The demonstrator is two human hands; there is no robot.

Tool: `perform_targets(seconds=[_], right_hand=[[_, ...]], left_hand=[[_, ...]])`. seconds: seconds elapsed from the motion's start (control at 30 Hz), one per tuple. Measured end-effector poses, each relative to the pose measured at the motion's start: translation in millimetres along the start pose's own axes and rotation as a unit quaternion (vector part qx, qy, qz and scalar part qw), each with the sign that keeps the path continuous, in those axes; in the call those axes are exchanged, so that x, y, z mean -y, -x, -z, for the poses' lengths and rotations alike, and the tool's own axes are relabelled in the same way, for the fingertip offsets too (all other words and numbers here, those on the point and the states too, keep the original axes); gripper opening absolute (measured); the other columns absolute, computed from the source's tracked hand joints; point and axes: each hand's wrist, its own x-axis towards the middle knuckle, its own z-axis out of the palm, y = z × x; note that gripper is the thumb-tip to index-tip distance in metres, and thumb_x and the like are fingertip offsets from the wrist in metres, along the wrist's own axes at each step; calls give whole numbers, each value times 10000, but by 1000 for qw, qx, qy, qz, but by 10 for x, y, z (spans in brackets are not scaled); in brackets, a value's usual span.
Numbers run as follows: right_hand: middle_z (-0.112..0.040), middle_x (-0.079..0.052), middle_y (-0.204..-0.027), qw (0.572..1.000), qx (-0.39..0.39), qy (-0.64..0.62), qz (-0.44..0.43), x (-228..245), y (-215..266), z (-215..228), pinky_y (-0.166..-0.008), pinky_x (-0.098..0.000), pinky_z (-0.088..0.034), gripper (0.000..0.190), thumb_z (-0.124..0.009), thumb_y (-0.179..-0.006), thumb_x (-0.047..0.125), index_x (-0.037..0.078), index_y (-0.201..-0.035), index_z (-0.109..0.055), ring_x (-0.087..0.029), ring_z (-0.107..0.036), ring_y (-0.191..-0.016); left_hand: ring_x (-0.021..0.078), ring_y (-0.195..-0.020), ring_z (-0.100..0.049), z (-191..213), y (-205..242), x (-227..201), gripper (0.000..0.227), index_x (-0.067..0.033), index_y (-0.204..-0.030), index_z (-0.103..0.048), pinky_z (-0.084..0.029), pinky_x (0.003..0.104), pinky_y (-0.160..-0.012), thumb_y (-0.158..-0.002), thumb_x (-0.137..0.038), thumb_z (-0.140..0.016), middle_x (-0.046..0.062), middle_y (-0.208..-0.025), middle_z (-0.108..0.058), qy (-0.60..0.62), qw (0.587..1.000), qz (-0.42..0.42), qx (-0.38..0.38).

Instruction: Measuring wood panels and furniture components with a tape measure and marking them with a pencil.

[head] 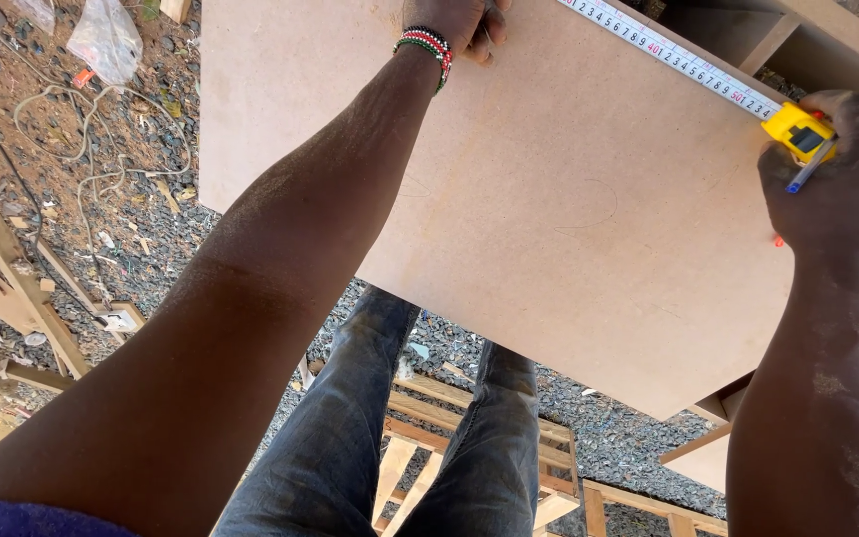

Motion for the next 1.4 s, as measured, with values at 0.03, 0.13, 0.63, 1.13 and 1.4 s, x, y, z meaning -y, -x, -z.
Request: perform_targets(seconds=[0.03,0.13,0.63,1.13,1.4], right_hand=[[-739,-305,-1537,999,-5,34,9,-17,-11,-34,-999,-533,-696,417,-969,-1150,-93,-128,-1560,-906,-453,-746,-1359],[-759,-234,-1535,997,-11,73,3,25,-68,-148,-1056,-564,-584,424,-999,-1124,33,-1,-1541,-931,-454,-687,-1348],[-734,-124,-1340,994,-20,110,22,423,-674,-533,-955,-501,-561,504,-792,-863,24,63,-1361,-863,-386,-616,-1219],[-748,-127,-1269,996,-39,81,10,499,-707,-516,-872,-513,-565,493,-830,-839,-43,77,-1317,-841,-379,-572,-1165],[-753,-133,-1294,998,-24,66,9,506,-709,-456,-948,-547,-560,503,-814,-866,-49,80,-1351,-827,-411,-589,-1169]], left_hand=[[107,-470,-585,0,-12,8,142,-159,-789,-664,-817,354,-680,-819,-271,-582,57,-675,-819,-1,1000,3,3],[113,-508,-638,6,-49,48,150,-162,-808,-670,-811,343,-672,-849,-271,-576,57,-696,-826,-1,1000,2,10],[109,-496,-335,-48,-243,48,108,-133,-809,-561,-259,276,-476,-910,-160,-533,77,-664,-644,104,990,54,76],[375,-882,-968,-405,405,-486,282,-30,-943,-713,-794,483,-762,-971,-260,-551,265,-1017,-964,183,974,130,9],[440,-1025,-956,-536,437,-553,189,-45,-858,-548,-801,584,-896,-1036,-34,-488,334,-1159,-955,295,942,157,-40]])
